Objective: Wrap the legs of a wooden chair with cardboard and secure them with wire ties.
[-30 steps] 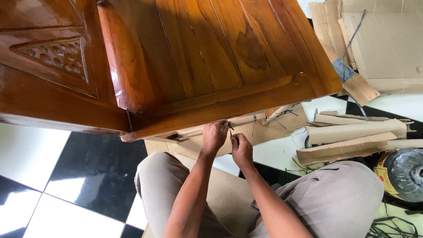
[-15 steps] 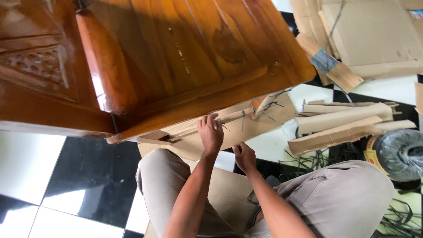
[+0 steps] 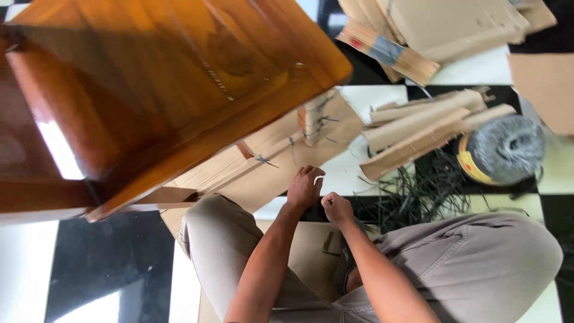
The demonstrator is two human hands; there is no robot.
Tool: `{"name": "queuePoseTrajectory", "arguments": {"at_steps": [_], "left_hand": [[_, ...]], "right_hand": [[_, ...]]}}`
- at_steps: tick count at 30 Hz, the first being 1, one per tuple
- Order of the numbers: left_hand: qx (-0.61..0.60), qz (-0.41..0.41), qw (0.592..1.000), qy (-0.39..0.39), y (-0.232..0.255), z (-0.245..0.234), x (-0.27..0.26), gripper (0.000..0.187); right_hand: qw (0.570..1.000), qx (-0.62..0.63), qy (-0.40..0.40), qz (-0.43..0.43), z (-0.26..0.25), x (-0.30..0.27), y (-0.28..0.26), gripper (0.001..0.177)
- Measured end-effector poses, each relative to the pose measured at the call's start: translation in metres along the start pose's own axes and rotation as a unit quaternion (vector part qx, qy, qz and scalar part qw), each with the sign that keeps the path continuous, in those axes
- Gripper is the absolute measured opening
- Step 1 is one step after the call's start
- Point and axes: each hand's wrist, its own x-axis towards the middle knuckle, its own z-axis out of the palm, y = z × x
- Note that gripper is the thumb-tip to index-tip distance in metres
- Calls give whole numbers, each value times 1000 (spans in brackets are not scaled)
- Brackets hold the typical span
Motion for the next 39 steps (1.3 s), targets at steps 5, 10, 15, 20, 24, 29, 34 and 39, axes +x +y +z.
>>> {"name": "queuePoseTrajectory", "arguments": {"at_steps": [5,10,15,20,24,29,34,39], "left_hand": [[34,-27,990,-132,13,18,-2,16],[71,-68,964,-247,38,22,4,20],[70,-87,951,-289,41,30,2,24],[73,-96,949,-293,47,18,-3,25],[74,-103,949,-289,44,9,-6,25],[60,-123,953,-269,35,9,-7,27],[33,-162,961,-221,1,26,-9,28],[-62,-267,951,-143,-29,31,-15,41]], "right_hand": [[999,27,36,20,-25,-21,20,23],[995,-14,80,52,-64,-33,20,31],[983,79,131,101,-103,-30,28,44],[984,76,82,142,-66,46,130,52],[973,137,77,172,-51,64,152,54],[960,210,152,102,-65,12,65,50],[962,99,238,-86,-49,-29,-18,36],[960,202,96,-168,-47,-60,-86,30]]}}
